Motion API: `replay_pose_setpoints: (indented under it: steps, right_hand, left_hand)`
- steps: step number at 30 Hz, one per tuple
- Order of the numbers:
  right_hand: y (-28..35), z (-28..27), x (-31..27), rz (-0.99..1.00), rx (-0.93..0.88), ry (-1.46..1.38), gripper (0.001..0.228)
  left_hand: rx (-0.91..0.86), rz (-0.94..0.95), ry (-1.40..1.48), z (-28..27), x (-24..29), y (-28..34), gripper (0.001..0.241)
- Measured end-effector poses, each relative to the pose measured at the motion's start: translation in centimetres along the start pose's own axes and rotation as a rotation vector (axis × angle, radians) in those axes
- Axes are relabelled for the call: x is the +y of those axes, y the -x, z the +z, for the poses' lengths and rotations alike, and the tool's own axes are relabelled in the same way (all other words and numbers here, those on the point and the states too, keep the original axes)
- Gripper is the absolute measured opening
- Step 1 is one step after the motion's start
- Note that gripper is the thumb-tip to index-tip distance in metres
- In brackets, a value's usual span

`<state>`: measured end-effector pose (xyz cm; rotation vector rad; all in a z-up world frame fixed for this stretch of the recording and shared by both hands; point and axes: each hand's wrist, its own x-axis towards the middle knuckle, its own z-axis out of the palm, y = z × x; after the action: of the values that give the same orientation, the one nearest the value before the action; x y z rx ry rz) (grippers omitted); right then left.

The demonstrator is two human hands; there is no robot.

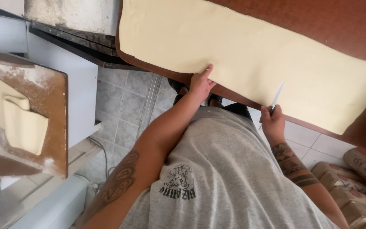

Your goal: The person uses a knife to cut a large sheet of dough into long strips on a wooden table. They then roll each strip into a cylindrical shape by hand and arrange them on the table.

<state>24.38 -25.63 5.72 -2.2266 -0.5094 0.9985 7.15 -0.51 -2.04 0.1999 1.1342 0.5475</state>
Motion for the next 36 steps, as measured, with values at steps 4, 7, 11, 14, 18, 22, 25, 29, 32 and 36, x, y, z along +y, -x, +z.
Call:
replay_pose_setpoints:
  steps: [4, 7, 11, 14, 18, 22, 25, 29, 32, 36]
  right_hand:
    - [-1.2, -0.5, 0.6, -0.003, -0.002, 0.019, 0.024]
    - [-0.8, -0.9, 2.4, 0.016, 0.01, 0.105, 0.028]
    - [-1.2, -1.3, 0.4, 0.035, 0.011, 0.173, 0.03]
    - [-1.3, -1.7, 0.6, 0.023, 0.006, 0.214, 0.031]
    - [-1.2, -1.9, -3.4, -0.042, -0.016, 0.178, 0.027]
    - [-3.7, -0.7, -4.0, -0.133, -0.058, 0.116, 0.026]
    - [-5.7, 0.8, -5.2, -0.159, -0.127, 0.08, 0.027]
    - [-6.9, 3.5, -11.8, -0.273, -0.212, 0.247, 0.019]
    - [-7.3, 6.8, -16.6, -0.358, -0.296, 0.398, 0.021]
    - [-9.0, 12.0, -20.6, -0.653, -0.414, 0.585, 0.032]
  left_hand:
    - [-0.113, 0.033, 0.04, -3.8, -2.7, -1.6, 0.067]
    - [0.005, -0.002, -0.003, -2.8, -1.5, 2.1, 0.074]
    - [0.02, 0.009, -0.042, -2.7, -0.3, 1.0, 0.075]
    - [0.015, 0.009, -0.081, -4.7, 0.6, 1.4, 0.074]
    - [0.048, 0.071, -0.106, -6.5, 3.2, 2.8, 0.076]
    - [0.141, 0.129, -0.014, -8.4, 5.4, 0.3, 0.073]
    - [0.188, 0.176, 0.021, -8.6, 7.9, 0.1, 0.076]
    - [0.223, 0.152, -0.077, -9.5, 10.3, -1.0, 0.074]
    - [0.212, 0.103, -0.345, -9.9, 13.0, 1.0, 0.058]
    - [0.415, 0.392, -1.071, -14.0, 15.2, 1.5, 0.045]
